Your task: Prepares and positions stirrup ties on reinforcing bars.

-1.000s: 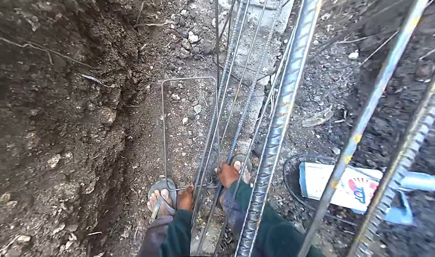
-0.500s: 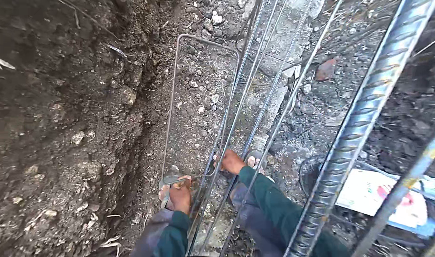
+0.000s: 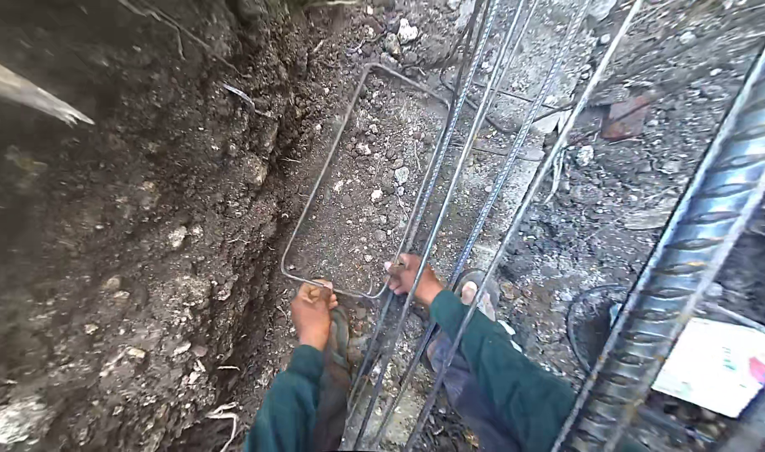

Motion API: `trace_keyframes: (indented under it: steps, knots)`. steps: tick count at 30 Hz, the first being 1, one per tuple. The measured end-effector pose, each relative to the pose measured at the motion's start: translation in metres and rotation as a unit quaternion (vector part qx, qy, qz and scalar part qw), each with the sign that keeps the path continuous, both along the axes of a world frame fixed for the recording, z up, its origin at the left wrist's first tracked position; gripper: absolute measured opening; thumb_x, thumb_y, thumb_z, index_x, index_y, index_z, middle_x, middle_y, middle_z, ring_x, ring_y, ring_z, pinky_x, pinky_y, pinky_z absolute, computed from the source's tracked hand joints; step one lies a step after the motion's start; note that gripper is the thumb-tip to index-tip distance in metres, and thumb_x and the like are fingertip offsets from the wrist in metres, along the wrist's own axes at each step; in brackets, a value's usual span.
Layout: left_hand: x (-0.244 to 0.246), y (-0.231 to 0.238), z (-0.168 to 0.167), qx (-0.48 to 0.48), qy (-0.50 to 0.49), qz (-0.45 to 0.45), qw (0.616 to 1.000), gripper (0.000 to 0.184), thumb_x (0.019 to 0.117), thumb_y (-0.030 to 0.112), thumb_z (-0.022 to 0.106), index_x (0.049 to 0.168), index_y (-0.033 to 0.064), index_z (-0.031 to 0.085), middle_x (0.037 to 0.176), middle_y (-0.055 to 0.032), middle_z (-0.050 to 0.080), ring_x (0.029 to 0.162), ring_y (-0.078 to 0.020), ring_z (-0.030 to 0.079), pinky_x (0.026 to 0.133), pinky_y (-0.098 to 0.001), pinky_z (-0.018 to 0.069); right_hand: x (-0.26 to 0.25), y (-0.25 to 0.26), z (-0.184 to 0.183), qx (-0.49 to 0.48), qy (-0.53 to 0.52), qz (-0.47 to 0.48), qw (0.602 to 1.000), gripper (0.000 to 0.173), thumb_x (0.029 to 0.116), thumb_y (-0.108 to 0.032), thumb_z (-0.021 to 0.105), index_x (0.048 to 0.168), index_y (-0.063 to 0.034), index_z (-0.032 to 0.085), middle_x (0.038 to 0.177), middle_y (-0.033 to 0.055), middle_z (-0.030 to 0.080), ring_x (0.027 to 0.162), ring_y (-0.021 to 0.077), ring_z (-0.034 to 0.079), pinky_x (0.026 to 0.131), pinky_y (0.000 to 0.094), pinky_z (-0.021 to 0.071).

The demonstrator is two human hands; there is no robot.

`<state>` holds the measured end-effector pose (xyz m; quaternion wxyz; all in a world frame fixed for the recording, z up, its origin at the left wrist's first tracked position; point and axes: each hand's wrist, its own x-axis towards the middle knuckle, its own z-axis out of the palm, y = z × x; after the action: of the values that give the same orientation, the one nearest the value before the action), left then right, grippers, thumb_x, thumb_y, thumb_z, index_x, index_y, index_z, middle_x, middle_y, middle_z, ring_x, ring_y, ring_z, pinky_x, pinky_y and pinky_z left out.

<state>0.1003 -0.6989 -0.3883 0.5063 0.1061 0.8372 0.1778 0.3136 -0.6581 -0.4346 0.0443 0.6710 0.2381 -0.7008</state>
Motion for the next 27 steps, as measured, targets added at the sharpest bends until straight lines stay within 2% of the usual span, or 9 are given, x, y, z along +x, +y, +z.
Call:
trace_keyframes:
  steps: [3, 8, 12, 15, 17, 19, 22, 23, 27]
  knots:
    - [0.0, -0.011, 0.01, -0.016, 0.029, -0.047, 0.998, 0.02, 0.099, 0.008, 0.066, 0.114, -0.0043, 0.063, 0.091, -0.0132, 0.07, 0.074, -0.0191, 0.069, 0.069, -0.0364, 0.0599, -0.002, -0.001, 0.003, 0.007, -0.024, 0.107, 0.994, 0.036, 0.1081, -0.034, 0.054, 0.118, -0.0003, 0.062, 0.086, 0.0099, 0.071, 0.067, 0.0177, 0.067, 0.068, 0.0359, 0.0577]
    - [0.008, -0.056, -0.003, -0.128, 0.061, -0.062, 0.988, 0.026, 0.0997, 0.02, 0.068, 0.113, -0.0027, 0.066, 0.094, -0.0169, 0.071, 0.083, -0.0276, 0.069, 0.079, -0.0482, 0.0566, -0.001, -0.008, -0.002, 0.03, -0.063, 0.271, 0.96, 0.042, 0.1044, -0.04, 0.057, 0.113, -0.0004, 0.067, 0.104, 0.0204, 0.071, 0.098, 0.0345, 0.07, 0.091, 0.0541, 0.0546]
    - [0.002, -0.096, 0.006, -0.218, 0.026, -0.024, 0.975, 0.03, 0.1044, 0.018, 0.059, 0.117, -0.0086, 0.062, 0.095, -0.0205, 0.07, 0.078, -0.0278, 0.069, 0.071, -0.0455, 0.0584, 0.015, -0.025, 0.004, -0.006, 0.016, 0.196, 0.98, 0.036, 0.1079, -0.033, 0.054, 0.124, -0.0008, 0.061, 0.095, 0.015, 0.068, 0.076, 0.0229, 0.068, 0.075, 0.0402, 0.0582]
    - [-0.011, -0.112, 0.004, -0.241, 0.015, 0.022, 0.97, 0.031, 0.1068, 0.022, 0.055, 0.115, -0.0073, 0.062, 0.092, -0.0184, 0.07, 0.072, -0.0247, 0.068, 0.066, -0.0422, 0.0577, 0.047, -0.044, 0.02, -0.063, -0.009, 0.159, 0.985, 0.043, 0.1095, -0.035, 0.05, 0.136, -0.0021, 0.056, 0.109, 0.0173, 0.07, 0.087, 0.0272, 0.071, 0.082, 0.045, 0.0587]
    - [-0.013, -0.103, 0.012, -0.239, -0.018, 0.047, 0.97, 0.038, 0.1089, 0.027, 0.052, 0.127, -0.0056, 0.058, 0.103, -0.0208, 0.07, 0.08, -0.0271, 0.07, 0.069, -0.0444, 0.0584, 0.075, -0.059, 0.048, -0.039, -0.055, 0.207, 0.976, 0.043, 0.1077, -0.035, 0.051, 0.131, 0.0004, 0.061, 0.118, 0.0228, 0.068, 0.107, 0.0358, 0.068, 0.098, 0.0546, 0.0523]
    - [-0.008, -0.093, 0.037, -0.237, -0.048, -0.031, 0.97, 0.045, 0.1095, 0.031, 0.05, 0.135, -0.0064, 0.054, 0.113, -0.0261, 0.067, 0.092, -0.0338, 0.069, 0.079, -0.0497, 0.0577, 0.109, -0.07, 0.093, -0.032, -0.099, 0.209, 0.972, 0.045, 0.1066, -0.034, 0.053, 0.133, 0.0012, 0.062, 0.128, 0.0257, 0.066, 0.121, 0.0394, 0.063, 0.108, 0.0577, 0.0464]
    - [0.003, -0.07, 0.121, -0.188, -0.034, -0.245, 0.951, 0.046, 0.1074, 0.026, 0.052, 0.134, -0.0112, 0.056, 0.122, -0.0319, 0.064, 0.109, -0.0413, 0.065, 0.094, -0.0514, 0.0522, 0.156, -0.102, 0.166, -0.033, -0.157, 0.063, 0.985, 0.036, 0.1089, -0.022, 0.05, 0.129, 0.0065, 0.059, 0.115, 0.0261, 0.068, 0.102, 0.0359, 0.069, 0.094, 0.0526, 0.0548]
    - [0.001, -0.041, 0.161, -0.266, -0.103, -0.288, 0.914, 0.049, 0.1094, 0.027, 0.049, 0.147, -0.004, 0.046, 0.144, -0.0255, 0.055, 0.134, -0.0364, 0.054, 0.113, -0.0492, 0.0412, 0.165, -0.112, 0.198, -0.037, -0.191, 0.011, 0.981, 0.035, 0.109, -0.019, 0.049, 0.13, 0.0076, 0.059, 0.115, 0.0276, 0.068, 0.101, 0.0374, 0.07, 0.093, 0.0537, 0.0554]
    - [-0.032, -0.042, 0.27, -0.1, -0.144, -0.34, 0.924, 0.038, 0.1021, 0.019, 0.061, 0.131, -0.0047, 0.062, 0.123, -0.0268, 0.068, 0.114, -0.0393, 0.066, 0.104, -0.0554, 0.0497, 0.154, -0.117, 0.357, -0.085, -0.274, -0.139, 0.948, 0.04, 0.1104, -0.024, 0.046, 0.138, 0.0028, 0.055, 0.123, 0.0253, 0.067, 0.104, 0.0359, 0.07, 0.092, 0.0529, 0.0557]
